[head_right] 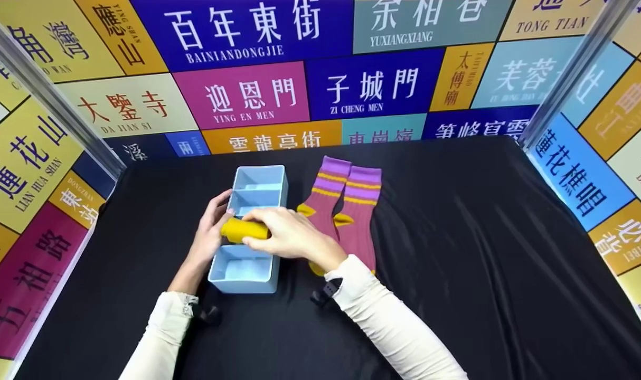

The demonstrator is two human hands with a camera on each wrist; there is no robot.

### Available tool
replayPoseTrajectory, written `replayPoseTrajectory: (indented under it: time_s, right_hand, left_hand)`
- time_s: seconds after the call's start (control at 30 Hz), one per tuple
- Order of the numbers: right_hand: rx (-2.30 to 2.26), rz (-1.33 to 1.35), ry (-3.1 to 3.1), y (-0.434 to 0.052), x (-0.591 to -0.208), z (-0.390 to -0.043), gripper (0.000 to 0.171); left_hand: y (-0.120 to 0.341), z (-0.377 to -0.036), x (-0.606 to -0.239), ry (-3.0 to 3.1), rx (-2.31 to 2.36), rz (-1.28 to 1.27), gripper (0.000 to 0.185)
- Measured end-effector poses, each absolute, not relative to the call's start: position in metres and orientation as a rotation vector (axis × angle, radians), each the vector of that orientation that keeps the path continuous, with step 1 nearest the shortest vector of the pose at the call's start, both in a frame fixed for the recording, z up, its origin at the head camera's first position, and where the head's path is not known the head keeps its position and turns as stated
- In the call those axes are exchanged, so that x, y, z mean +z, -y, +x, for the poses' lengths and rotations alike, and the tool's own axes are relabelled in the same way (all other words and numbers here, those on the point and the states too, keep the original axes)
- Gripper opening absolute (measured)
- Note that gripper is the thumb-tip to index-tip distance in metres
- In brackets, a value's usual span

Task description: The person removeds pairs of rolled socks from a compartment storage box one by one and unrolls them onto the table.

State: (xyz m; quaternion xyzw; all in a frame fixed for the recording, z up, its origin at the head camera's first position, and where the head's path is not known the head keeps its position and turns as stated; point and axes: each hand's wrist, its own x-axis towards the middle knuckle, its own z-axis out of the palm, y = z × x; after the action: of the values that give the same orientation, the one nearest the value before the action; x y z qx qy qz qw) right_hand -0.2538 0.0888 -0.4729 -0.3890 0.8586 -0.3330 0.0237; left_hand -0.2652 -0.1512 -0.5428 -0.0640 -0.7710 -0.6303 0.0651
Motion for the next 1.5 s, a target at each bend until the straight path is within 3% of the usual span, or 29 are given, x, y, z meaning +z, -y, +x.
replayPoseTrajectory:
  time_s: [0.63, 0.93, 1.23, 1.5]
  right_hand:
    - [-1.16, -1.131, -2.689, -0.123, -0.446, -0.243, 0.042]
    - [-1.213, -1.015, -2.703, -0.153, -0.451, -0.241, 0.043]
    - [-1.336, -0.914, -2.678, -0.183, -0.464, -0.237, 0.048]
    - [-1.371, -0.818, -2.682, -0.215, -0.471, -0.232, 0.042]
  left_hand:
    - [0.15, -0.266, -0.543, 2.317, -1.878, -0.151, 0.051]
    - [0.148, -0.266, -0.544, 2.286, -1.911, -0.131, 0.053]
    - [0.143, -0.254, -0.521, 2.246, -1.969, -0.14, 0.052]
    - [0.146, -0.264, -0.541, 2.247, -1.935, -0.152, 0.052]
